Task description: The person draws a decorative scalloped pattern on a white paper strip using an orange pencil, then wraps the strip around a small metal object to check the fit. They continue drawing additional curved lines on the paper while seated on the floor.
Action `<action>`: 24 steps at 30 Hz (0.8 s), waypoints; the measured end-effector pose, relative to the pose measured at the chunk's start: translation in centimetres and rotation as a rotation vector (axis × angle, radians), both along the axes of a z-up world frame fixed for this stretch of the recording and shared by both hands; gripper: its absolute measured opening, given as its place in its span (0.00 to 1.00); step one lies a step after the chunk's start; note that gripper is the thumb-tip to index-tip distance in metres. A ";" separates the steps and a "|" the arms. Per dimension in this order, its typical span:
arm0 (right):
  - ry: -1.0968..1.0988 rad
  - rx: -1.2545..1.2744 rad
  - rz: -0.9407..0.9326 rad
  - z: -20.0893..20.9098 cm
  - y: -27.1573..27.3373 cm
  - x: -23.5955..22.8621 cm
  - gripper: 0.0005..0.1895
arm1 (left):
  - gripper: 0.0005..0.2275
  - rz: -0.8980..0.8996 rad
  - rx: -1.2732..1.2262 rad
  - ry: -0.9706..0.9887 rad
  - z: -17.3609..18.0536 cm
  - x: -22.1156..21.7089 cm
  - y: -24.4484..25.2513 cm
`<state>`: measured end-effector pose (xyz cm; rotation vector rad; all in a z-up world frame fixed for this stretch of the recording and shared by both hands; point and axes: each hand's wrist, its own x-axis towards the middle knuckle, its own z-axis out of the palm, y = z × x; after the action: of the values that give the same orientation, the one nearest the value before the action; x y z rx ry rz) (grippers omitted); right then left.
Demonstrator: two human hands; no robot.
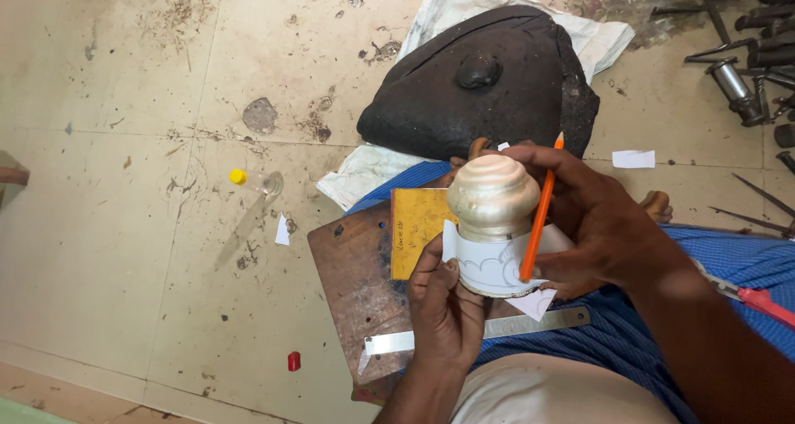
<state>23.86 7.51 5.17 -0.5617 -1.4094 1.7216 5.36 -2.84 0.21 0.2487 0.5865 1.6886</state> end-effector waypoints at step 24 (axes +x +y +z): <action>0.067 -0.054 0.028 -3.2 1.0 0.8 0.57 | 0.17 0.007 -0.027 0.064 -0.2 0.2 -0.4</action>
<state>24.62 8.55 2.01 -0.5111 -1.3335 1.7887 5.55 -3.29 0.05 0.2821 0.6578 1.6837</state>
